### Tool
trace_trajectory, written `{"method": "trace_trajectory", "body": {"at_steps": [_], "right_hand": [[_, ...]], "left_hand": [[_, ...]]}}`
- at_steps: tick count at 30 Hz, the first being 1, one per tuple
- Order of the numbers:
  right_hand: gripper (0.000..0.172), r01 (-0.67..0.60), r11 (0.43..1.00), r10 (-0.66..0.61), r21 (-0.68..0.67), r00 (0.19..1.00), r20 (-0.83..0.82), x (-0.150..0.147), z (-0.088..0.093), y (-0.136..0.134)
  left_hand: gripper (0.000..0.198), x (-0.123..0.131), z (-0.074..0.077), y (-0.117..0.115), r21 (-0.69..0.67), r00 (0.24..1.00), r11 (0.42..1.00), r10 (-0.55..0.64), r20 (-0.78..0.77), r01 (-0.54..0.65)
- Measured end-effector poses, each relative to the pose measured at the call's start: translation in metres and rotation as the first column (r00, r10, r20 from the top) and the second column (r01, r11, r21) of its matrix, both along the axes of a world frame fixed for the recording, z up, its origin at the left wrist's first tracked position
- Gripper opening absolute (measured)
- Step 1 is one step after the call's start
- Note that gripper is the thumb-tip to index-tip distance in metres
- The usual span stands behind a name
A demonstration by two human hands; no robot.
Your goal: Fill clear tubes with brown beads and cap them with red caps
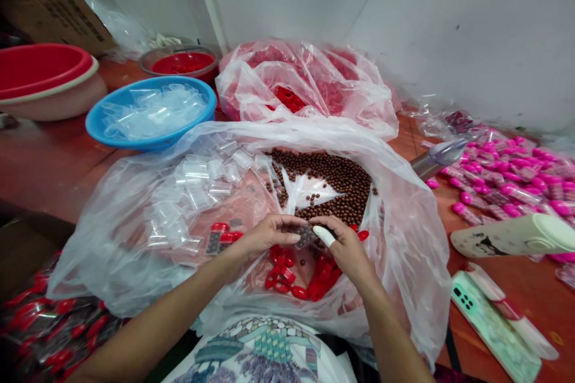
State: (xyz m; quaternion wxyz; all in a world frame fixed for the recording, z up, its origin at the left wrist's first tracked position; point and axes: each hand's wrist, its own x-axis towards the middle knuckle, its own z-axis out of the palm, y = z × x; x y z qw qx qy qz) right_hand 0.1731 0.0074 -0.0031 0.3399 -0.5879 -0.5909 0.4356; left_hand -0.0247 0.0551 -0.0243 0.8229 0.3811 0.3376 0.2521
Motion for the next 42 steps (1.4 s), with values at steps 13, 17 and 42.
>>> {"method": "trace_trajectory", "body": {"at_steps": [13,17,42], "right_hand": [[0.030,0.000,0.963,-0.079,0.271,0.955,0.285,0.011,-0.025,-0.005],[0.035,-0.032,0.952,-0.016,0.305,0.988,0.154,-0.011,-0.016,-0.003],[0.027,-0.291,0.955,0.293,0.059,0.955,-0.041,-0.020,0.004,0.016]], "left_hand": [[0.044,-0.031,0.020,-0.011,-0.046,0.965,0.972,0.236,0.117,-0.232],[0.045,-0.031,0.024,-0.009,0.001,0.976,0.977,0.215,0.042,-0.215],[0.037,-0.032,0.019,-0.006,-0.126,0.993,0.992,0.029,0.117,-0.014]]}}
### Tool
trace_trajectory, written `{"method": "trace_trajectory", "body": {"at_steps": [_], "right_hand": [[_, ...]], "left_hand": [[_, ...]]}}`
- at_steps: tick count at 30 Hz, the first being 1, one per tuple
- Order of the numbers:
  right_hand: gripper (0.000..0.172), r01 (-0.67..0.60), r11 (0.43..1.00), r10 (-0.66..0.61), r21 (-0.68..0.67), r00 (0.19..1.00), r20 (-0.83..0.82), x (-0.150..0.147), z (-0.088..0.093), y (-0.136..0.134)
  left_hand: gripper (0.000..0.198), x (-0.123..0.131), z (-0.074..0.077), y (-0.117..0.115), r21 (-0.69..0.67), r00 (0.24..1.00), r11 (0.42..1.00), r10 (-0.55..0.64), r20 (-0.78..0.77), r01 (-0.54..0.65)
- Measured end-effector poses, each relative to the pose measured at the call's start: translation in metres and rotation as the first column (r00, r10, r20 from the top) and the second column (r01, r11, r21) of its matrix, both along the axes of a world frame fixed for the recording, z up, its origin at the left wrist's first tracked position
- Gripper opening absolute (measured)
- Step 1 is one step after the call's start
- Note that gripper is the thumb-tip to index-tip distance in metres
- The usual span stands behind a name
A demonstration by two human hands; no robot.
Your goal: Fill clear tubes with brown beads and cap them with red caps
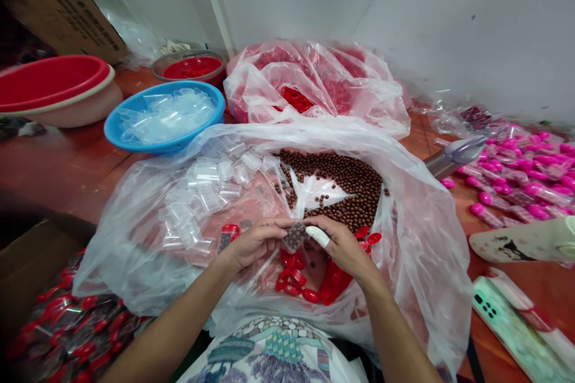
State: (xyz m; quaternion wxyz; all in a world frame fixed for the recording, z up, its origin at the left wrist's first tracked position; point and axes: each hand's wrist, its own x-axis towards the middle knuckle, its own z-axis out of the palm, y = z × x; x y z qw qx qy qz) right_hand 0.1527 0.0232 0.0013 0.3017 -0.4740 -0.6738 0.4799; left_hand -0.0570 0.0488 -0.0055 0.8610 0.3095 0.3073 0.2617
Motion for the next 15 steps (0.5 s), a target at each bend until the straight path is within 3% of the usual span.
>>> {"method": "trace_trajectory", "body": {"at_steps": [7,9,12,15], "right_hand": [[0.018,0.113,0.986,-0.118,-0.119,0.993,-0.033,0.002,-0.002,-0.003],[0.019,0.183,0.982,-0.183,-0.044,0.983,0.009,0.006,-0.002,-0.004],[0.016,0.277,0.946,-0.306,0.172,0.935,0.180,0.010,-0.004,-0.009],[0.013,0.152,0.967,-0.219,0.207,0.908,0.357,-0.001,-0.009,-0.023]], "left_hand": [[0.046,0.001,-0.004,-0.002,0.051,0.999,0.999,-0.005,-0.031,0.007],[0.045,0.000,-0.005,-0.002,0.056,0.999,0.998,0.030,-0.033,-0.028],[0.044,-0.006,-0.004,0.000,0.064,0.992,0.992,0.114,-0.058,-0.110],[0.039,-0.013,-0.004,0.000,0.094,0.974,0.975,0.211,-0.079,-0.203]]}}
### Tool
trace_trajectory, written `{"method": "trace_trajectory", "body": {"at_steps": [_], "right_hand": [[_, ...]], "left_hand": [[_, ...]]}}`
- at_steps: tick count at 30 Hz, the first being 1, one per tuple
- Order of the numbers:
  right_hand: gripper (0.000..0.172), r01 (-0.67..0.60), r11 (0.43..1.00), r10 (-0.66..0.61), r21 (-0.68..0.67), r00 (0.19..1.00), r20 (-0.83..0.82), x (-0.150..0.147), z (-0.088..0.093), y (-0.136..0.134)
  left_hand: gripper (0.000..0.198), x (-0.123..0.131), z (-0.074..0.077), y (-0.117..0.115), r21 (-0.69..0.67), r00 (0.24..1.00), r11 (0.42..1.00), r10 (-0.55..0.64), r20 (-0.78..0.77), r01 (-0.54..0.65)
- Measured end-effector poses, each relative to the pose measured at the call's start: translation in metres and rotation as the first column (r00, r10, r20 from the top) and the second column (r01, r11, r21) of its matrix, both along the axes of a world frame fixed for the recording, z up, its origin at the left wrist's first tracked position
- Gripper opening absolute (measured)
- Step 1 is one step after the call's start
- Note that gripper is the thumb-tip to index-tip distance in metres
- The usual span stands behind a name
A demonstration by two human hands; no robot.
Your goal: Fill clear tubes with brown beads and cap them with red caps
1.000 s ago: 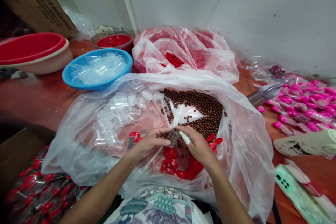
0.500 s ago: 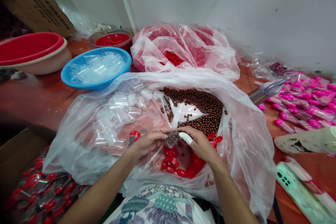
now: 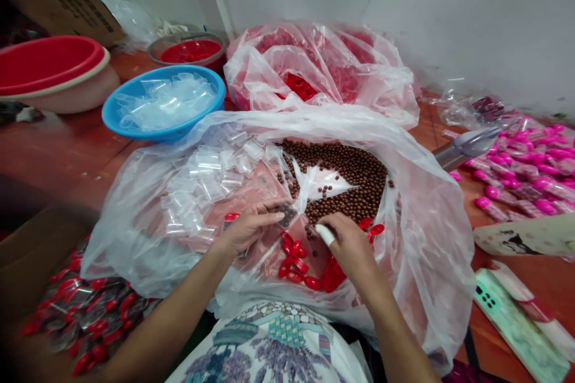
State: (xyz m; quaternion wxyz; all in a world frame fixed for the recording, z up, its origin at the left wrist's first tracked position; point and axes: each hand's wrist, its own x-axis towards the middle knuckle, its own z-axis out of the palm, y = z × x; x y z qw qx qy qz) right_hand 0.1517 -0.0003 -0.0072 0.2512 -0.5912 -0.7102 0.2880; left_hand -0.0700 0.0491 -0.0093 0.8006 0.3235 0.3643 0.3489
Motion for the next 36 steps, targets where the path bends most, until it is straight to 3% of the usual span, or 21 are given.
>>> {"method": "trace_trajectory", "body": {"at_steps": [3,6,10,14,16,17,19,21,23,27,31,36], "right_hand": [[0.015,-0.140,0.989,0.145,-0.041,0.976,0.164,-0.028,-0.009,-0.015],[0.019,-0.124,0.992,0.115,0.019,0.957,0.266,-0.057,-0.019,-0.020],[0.020,-0.079,0.997,0.078,0.007,0.990,0.120,-0.074,-0.024,-0.010],[0.017,-0.058,0.998,0.058,-0.024,0.998,0.006,-0.063,-0.024,0.000],[0.021,0.010,0.994,-0.032,-0.108,0.979,-0.201,-0.055,-0.023,0.001],[0.023,0.048,0.980,-0.116,-0.192,0.925,-0.362,-0.050,-0.023,0.001],[0.027,0.063,0.913,-0.334,-0.403,0.681,-0.652,-0.041,-0.021,0.000],[0.033,0.021,0.838,-0.500,-0.545,0.427,-0.753,-0.033,-0.018,0.001],[0.037,-0.014,0.793,-0.578,-0.609,0.299,-0.759,-0.026,-0.014,0.001],[0.033,-0.031,0.751,-0.637,-0.660,0.232,-0.736,-0.016,-0.005,0.000],[0.035,-0.063,0.762,-0.625,-0.644,0.185,-0.758,-0.014,-0.001,-0.004],[0.029,0.003,0.771,-0.624,-0.637,0.200,-0.755,-0.015,-0.003,-0.007]], "left_hand": [[0.036,-0.005,-0.003,-0.001,0.015,0.997,0.997,0.079,-0.007,-0.079],[0.033,-0.008,-0.005,-0.005,0.031,0.991,0.991,0.129,-0.017,-0.128],[0.032,-0.015,-0.005,-0.011,0.057,0.987,0.987,0.152,-0.059,-0.148],[0.028,-0.024,-0.003,-0.018,0.035,0.983,0.988,0.156,-0.101,-0.153],[0.028,-0.025,-0.003,-0.021,0.021,0.982,0.987,0.159,-0.097,-0.158],[0.029,-0.024,-0.003,-0.023,0.017,0.983,0.987,0.159,-0.089,-0.158],[0.030,-0.019,-0.003,-0.026,0.013,0.987,0.989,0.145,-0.069,-0.145],[0.030,-0.013,-0.003,-0.027,0.003,0.992,0.993,0.119,-0.049,-0.119],[0.031,-0.006,-0.002,-0.028,-0.002,0.995,0.996,0.091,-0.041,-0.091],[0.031,0.003,-0.001,-0.029,0.030,0.998,0.999,0.042,-0.049,-0.041],[0.032,0.008,-0.004,-0.030,0.061,0.998,0.998,-0.002,-0.062,0.006],[0.035,0.012,-0.007,-0.032,0.052,0.998,0.998,-0.033,-0.058,0.036]]}}
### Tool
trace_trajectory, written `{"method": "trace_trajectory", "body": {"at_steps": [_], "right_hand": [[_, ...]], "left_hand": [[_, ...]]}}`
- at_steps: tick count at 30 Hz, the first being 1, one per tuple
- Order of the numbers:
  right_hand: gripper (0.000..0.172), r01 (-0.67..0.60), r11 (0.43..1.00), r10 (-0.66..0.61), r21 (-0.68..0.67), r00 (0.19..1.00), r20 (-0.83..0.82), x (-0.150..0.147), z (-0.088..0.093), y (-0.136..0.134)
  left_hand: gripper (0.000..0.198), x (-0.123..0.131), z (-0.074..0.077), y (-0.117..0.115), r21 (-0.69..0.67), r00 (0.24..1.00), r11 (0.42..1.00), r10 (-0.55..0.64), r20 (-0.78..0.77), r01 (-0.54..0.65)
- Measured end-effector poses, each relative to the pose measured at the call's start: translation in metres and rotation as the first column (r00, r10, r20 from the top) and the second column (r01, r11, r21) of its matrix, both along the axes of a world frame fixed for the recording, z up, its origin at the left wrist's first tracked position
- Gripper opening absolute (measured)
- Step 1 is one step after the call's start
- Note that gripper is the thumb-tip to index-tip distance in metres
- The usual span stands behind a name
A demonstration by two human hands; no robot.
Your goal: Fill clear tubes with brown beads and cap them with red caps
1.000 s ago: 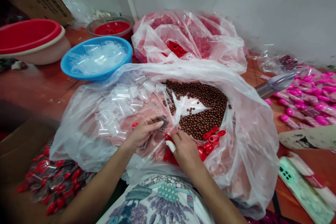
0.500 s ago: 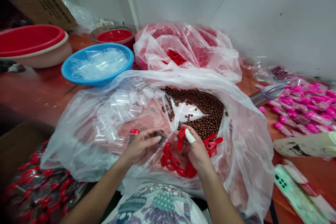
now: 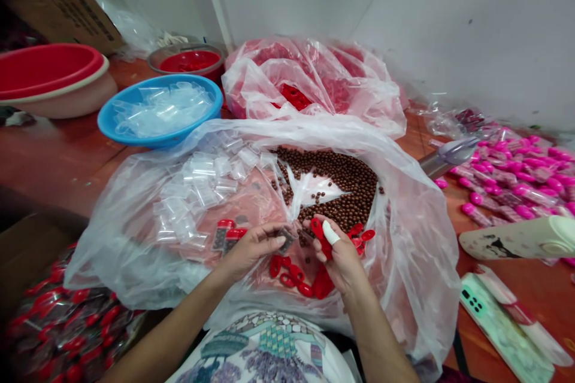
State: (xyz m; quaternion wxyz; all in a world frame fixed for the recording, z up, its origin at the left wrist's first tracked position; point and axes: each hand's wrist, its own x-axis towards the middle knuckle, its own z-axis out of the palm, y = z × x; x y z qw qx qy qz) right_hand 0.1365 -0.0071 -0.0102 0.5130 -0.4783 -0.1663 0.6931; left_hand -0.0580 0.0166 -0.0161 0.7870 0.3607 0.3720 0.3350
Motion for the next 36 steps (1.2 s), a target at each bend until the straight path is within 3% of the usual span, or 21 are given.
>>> {"method": "trace_trajectory", "body": {"at_steps": [7,12,18,21,24,27,32,36], "right_hand": [[0.034,-0.107,0.991,0.086,0.086,0.970,0.227,0.002,0.002,-0.006],[0.030,-0.153,0.975,0.039,0.162,0.832,0.553,-0.006,0.007,-0.010],[0.028,-0.195,0.978,0.126,0.072,0.830,0.544,-0.016,-0.005,-0.012],[0.024,-0.247,0.949,0.041,0.196,0.714,0.699,-0.015,-0.009,-0.012],[0.026,-0.420,0.837,-0.074,0.351,0.549,0.832,-0.010,-0.008,-0.013],[0.039,-0.556,0.748,-0.094,0.362,0.452,0.887,-0.008,-0.009,-0.017],[0.043,-0.563,0.735,-0.172,0.377,0.383,0.907,-0.013,-0.017,-0.024],[0.067,-0.606,0.711,-0.242,0.356,0.264,0.934,-0.015,-0.024,-0.025]], "left_hand": [[0.042,0.005,-0.003,-0.001,-0.026,0.999,0.999,-0.042,0.029,0.043],[0.042,0.008,-0.006,-0.003,0.050,0.995,0.997,-0.047,-0.093,0.052],[0.044,0.012,-0.002,-0.006,0.070,0.983,0.995,-0.055,-0.178,0.068],[0.043,0.013,0.000,-0.007,0.066,0.982,0.996,-0.050,-0.182,0.063],[0.043,0.013,0.000,-0.006,0.071,0.984,0.997,-0.023,-0.176,0.036],[0.043,0.013,-0.001,-0.005,0.073,0.989,0.997,-0.016,-0.146,0.027],[0.040,0.014,0.000,-0.004,0.097,0.989,0.995,-0.017,-0.147,0.032],[0.039,0.017,0.002,-0.006,0.114,0.996,0.993,-0.002,-0.089,0.012]]}}
